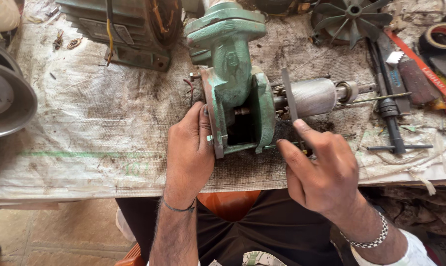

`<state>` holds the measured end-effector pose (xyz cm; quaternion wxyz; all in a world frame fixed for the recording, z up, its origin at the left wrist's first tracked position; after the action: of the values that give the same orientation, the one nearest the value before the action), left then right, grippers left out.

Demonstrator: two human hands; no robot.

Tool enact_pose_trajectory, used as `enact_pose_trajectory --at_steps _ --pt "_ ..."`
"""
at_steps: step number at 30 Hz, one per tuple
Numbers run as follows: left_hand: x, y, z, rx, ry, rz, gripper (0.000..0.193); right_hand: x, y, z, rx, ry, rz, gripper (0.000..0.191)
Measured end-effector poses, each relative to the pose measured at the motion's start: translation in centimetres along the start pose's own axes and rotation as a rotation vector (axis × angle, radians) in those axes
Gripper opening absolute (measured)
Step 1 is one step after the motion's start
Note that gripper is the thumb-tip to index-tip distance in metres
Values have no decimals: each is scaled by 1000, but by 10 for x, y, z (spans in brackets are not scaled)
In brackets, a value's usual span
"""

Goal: The person holds a green pump assembly on a workbench and uses a flat file to file the cylindrical metal rotor shaft extending from it, steadying the pump with the other hand. They occasionally reposition the file and continue filing the rotating metal cylinder throughout the episode.

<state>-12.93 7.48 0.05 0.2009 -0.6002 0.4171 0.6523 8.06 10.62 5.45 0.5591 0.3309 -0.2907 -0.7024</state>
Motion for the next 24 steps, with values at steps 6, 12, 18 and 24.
enact_pose_trajectory --at_steps 6,12,18,24 --pt "4 -2 2 8 22 -5 32 6 16 -2 -143 54 106 31" --pt "-2 0 0 -10 -54 4 29 -4 14 -4 -99 -70 114 23" --pt "1 0 1 -6 -7 6 30 -2 20 1 -163 -46 147 30" --pt "2 -2 1 15 -1 -29 30 -4 16 12 -47 -72 117 31"
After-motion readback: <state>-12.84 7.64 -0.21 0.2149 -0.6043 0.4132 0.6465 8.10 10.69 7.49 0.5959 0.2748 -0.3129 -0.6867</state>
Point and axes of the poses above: each hand's wrist, its own z-axis towards the middle knuckle, its own y-axis out of the back of the hand, x = y × z, the point moved 10 cm from there along z, towards the middle knuckle, and after that the axes turned 13 degrees about y, right-handed, at the moved point
